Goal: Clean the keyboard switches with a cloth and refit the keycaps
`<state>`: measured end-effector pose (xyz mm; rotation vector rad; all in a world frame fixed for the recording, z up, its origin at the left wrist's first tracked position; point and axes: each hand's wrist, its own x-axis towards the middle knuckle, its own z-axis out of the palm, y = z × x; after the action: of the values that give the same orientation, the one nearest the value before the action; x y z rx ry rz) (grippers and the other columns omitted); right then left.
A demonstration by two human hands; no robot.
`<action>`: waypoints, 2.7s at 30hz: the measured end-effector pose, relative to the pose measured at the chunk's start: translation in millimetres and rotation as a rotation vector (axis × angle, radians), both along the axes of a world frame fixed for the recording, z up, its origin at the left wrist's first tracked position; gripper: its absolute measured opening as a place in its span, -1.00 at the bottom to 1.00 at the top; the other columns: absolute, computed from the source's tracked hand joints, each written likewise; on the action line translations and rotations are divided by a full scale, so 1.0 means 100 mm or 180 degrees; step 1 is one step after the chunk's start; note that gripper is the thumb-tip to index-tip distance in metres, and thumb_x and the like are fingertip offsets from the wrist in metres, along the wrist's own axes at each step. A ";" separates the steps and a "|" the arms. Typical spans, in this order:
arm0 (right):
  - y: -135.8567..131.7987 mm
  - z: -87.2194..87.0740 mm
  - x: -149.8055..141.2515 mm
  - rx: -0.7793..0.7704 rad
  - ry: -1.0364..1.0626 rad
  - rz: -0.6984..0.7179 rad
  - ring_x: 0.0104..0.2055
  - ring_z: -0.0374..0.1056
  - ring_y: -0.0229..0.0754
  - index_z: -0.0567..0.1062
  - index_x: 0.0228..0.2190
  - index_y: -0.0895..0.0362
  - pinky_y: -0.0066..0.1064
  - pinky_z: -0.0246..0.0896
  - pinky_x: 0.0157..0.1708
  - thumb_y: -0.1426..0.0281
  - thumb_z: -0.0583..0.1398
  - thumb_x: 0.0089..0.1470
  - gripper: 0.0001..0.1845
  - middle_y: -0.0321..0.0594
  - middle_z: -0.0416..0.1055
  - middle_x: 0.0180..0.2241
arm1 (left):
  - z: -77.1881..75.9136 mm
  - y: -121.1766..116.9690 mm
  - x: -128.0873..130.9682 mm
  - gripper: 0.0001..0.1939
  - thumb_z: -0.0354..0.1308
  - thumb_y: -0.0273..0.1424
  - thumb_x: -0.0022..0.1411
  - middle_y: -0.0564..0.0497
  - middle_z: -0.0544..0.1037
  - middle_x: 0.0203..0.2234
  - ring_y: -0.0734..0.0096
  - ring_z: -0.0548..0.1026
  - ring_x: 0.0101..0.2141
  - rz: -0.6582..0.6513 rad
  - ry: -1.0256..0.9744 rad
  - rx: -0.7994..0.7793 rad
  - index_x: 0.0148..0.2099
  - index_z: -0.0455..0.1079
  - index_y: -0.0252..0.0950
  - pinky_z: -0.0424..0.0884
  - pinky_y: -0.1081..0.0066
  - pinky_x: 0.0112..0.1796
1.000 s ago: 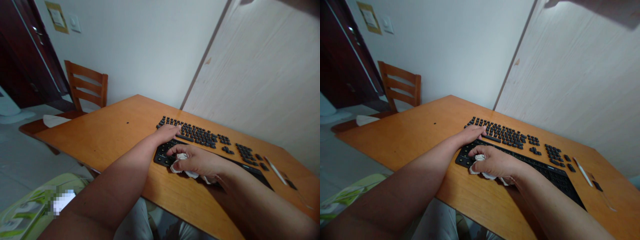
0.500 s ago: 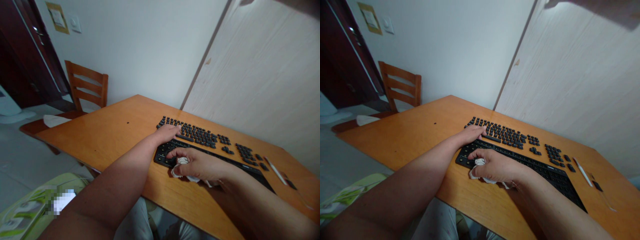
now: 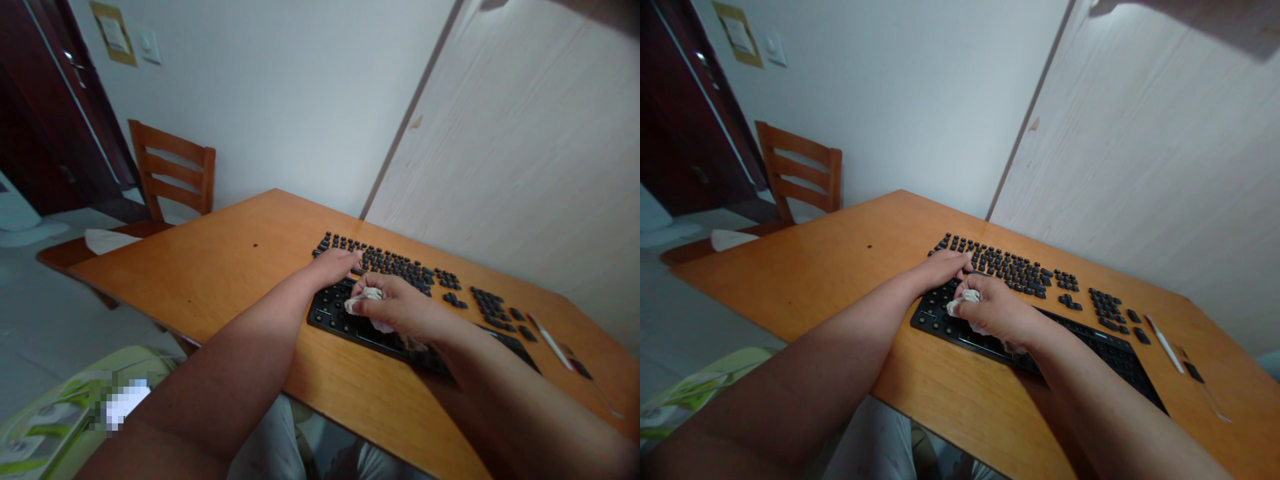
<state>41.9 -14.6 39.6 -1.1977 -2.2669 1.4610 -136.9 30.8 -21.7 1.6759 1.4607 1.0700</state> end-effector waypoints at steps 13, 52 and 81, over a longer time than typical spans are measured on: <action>0.11 -0.15 -0.23 0.2183 -0.0394 0.1132 -0.37 0.27 -0.24 0.44 -0.45 0.13 -0.42 0.11 -0.36 0.54 0.17 -0.02 -0.91 -0.27 0.41 -0.41 | -0.02 0.02 0.01 -0.46 -0.11 -0.03 0.33 -0.05 0.60 -0.40 0.29 0.51 -0.32 0.0023 0.0042 0.0069 -0.29 0.53 -0.32 0.38 0.37 -0.27; 0.06 0.02 -0.21 0.2923 -0.0907 0.1932 -0.22 0.32 -0.15 0.48 -0.42 0.14 -0.36 0.18 -0.24 0.52 0.17 0.08 -0.91 -0.16 0.38 -0.28 | 0.08 0.01 0.01 -0.16 -0.38 0.19 0.31 -0.04 0.48 -0.62 0.45 0.36 -0.61 0.0385 -0.1240 -0.0554 -0.21 0.50 -0.37 0.29 0.42 -0.47; 0.04 -0.09 -0.46 0.2835 -0.0360 0.1531 -0.24 0.26 -0.17 0.50 -0.40 0.15 -0.37 0.14 -0.26 0.54 0.16 0.06 -0.88 -0.17 0.39 -0.27 | 0.09 0.13 -0.05 -0.09 -0.40 0.24 0.27 -0.05 0.48 -0.62 0.41 0.38 -0.61 0.0310 -0.1592 -0.0986 -0.13 0.51 -0.40 0.30 0.42 -0.51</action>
<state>-4.1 -11.0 30.6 -0.4809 -2.8842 0.3082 -142.0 44.2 -12.2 1.0366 1.3017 1.1442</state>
